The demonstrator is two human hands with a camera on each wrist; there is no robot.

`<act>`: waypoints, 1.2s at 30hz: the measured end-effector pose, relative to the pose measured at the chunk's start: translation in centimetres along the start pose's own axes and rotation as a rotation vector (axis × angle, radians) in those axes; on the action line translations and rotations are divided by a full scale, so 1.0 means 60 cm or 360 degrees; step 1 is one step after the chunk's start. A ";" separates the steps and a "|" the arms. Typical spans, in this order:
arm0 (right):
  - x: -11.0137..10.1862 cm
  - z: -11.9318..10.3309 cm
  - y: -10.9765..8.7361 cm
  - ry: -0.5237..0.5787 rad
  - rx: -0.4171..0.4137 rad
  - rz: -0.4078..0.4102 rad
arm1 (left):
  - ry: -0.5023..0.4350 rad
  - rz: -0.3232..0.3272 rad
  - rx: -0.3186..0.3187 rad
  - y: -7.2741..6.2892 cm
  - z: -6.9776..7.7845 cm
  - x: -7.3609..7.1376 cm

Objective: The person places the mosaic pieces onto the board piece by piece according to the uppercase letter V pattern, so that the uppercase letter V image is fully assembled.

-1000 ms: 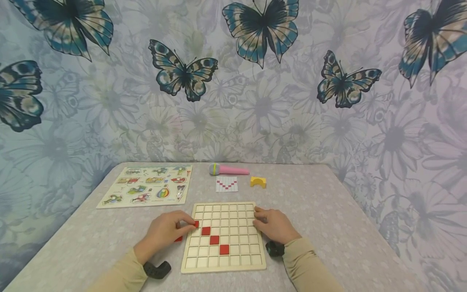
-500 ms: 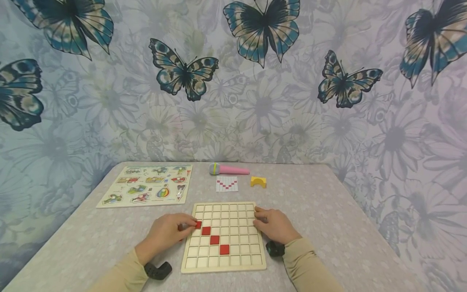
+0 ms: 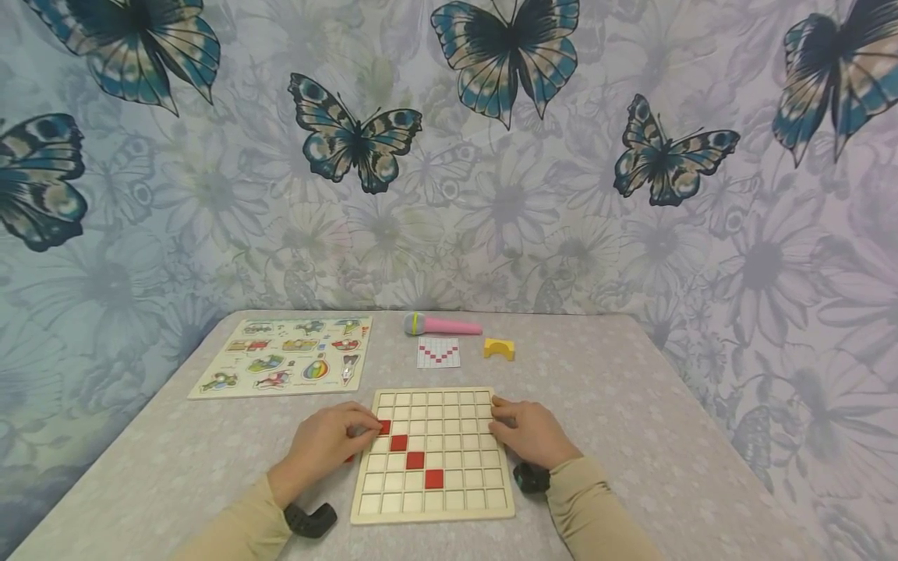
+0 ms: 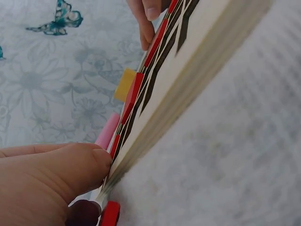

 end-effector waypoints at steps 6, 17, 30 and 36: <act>-0.001 0.000 -0.001 -0.0009 -0.0022 0.0012 | -0.0031 -0.0009 -0.0012 0.000 0.001 0.000; -0.002 -0.003 -0.001 -0.0002 -0.0014 -0.0002 | 0.0075 0.0019 0.0104 -0.006 0.012 0.001; -0.003 -0.007 -0.003 0.0034 0.0017 -0.0001 | -0.0092 -0.0105 0.0527 -0.016 0.050 0.013; -0.003 -0.007 -0.003 0.0034 0.0021 0.0000 | -0.0039 -0.0124 0.0542 -0.017 0.055 0.015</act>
Point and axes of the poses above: each hand's wrist, its own y-axis towards the middle knuckle, its own x-axis out of the palm, z = x × y, the point moved 6 cm from there along y, towards the middle knuckle, and after that the axes turned 7 degrees about -x, right-handed, at the moved point
